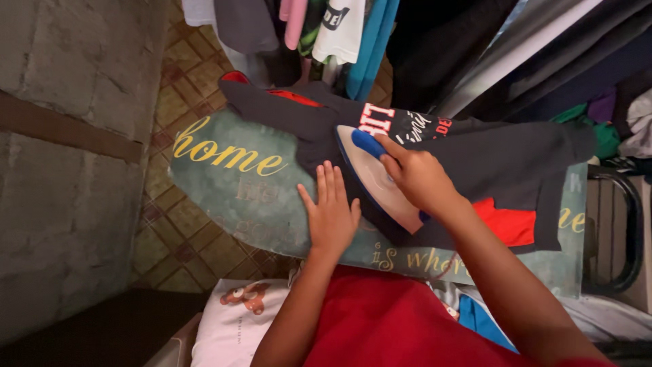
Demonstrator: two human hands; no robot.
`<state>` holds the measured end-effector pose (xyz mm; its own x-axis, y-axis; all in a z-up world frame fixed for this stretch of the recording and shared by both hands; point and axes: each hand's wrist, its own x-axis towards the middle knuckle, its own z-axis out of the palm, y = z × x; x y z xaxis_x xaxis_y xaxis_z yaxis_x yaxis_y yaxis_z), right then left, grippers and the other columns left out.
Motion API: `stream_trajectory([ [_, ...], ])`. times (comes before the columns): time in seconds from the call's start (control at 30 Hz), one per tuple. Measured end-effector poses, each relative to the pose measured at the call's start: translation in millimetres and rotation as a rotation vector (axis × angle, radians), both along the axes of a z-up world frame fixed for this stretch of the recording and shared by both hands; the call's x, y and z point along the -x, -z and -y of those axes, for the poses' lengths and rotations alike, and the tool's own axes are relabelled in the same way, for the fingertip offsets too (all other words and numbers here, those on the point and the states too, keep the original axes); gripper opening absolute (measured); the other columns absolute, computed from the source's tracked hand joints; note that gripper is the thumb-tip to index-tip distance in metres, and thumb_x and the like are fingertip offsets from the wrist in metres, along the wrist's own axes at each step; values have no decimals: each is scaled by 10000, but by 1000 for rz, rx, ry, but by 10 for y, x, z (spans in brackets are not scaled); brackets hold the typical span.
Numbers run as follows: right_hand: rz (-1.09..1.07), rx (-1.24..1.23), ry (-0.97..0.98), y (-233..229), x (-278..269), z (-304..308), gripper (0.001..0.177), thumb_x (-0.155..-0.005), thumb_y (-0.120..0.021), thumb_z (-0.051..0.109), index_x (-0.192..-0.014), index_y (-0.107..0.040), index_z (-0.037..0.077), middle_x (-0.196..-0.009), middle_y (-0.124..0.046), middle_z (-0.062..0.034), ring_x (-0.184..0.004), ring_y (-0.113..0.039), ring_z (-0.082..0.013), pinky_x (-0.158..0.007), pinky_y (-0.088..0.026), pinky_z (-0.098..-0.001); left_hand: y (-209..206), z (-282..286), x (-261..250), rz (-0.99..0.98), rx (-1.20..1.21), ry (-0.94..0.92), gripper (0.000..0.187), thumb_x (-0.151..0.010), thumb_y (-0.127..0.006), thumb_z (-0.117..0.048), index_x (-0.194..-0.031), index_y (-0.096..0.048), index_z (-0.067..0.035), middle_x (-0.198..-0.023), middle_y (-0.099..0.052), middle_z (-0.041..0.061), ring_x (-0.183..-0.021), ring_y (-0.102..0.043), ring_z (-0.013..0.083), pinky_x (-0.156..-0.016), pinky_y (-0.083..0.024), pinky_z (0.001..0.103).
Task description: The person irons a black t-shirt with red and white graphics on an ironing board. They smooth the fabric, use a blue and white iron to press the front and sleeves, then flip the shirt to iron the back and sleeves before finishing.
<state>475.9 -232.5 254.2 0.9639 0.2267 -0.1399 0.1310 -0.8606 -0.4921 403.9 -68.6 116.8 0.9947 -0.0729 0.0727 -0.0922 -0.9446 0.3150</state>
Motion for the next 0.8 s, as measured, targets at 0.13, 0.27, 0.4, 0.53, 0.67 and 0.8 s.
stream_trajectory([
  [0.13,74,-50,-38,59,133,218,441,-996,-605,256,-1433,-588,196,-876,-708,-241,-751,-685,-435,-665,-534,-505,-20,10,-11,-9,-14,-6,852,-913,-576,-430,-1565,-298,42,-1678,-210,207,-1568,-159,317,-1180,-85,715],
  [0.27,76,-39,53,61,607,762,456,-975,-610,259,-1428,-584,214,-909,-723,-230,-769,-698,-429,-651,-551,-484,-22,22,-8,-9,-9,-14,851,-903,-576,-413,-1564,-296,44,-1677,-213,209,-1567,-166,316,-1181,-86,716],
  [0.4,11,43,134,94,737,1074,468,-964,-620,275,-1430,-595,245,-861,-711,-238,-755,-697,-431,-650,-548,-491,-3,30,7,6,-24,-7,849,-908,-579,-406,-1563,-292,51,-1677,-210,211,-1569,-163,323,-1180,-80,726],
  [0.53,151,-21,-3,184,443,957,433,-986,-608,265,-1415,-602,204,-867,-711,-240,-717,-687,-438,-639,-536,-517,23,22,13,12,9,-10,855,-900,-586,-398,-1564,-289,50,-1681,-200,209,-1570,-158,321,-1177,-66,734],
  [0.67,164,9,-9,228,-116,588,394,-1016,-601,280,-1402,-619,203,-768,-679,-248,-687,-668,-450,-656,-528,-539,32,24,3,14,-13,-21,855,-898,-587,-397,-1568,-288,41,-1684,-202,191,-1568,-160,311,-1170,-57,741],
  [0.8,149,21,-3,186,-151,601,412,-1014,-596,286,-1420,-612,218,-762,-680,-248,-690,-666,-454,-665,-529,-542,9,37,-6,-9,-13,-31,847,-904,-580,-393,-1571,-285,36,-1683,-201,186,-1570,-158,308,-1171,-52,737],
])
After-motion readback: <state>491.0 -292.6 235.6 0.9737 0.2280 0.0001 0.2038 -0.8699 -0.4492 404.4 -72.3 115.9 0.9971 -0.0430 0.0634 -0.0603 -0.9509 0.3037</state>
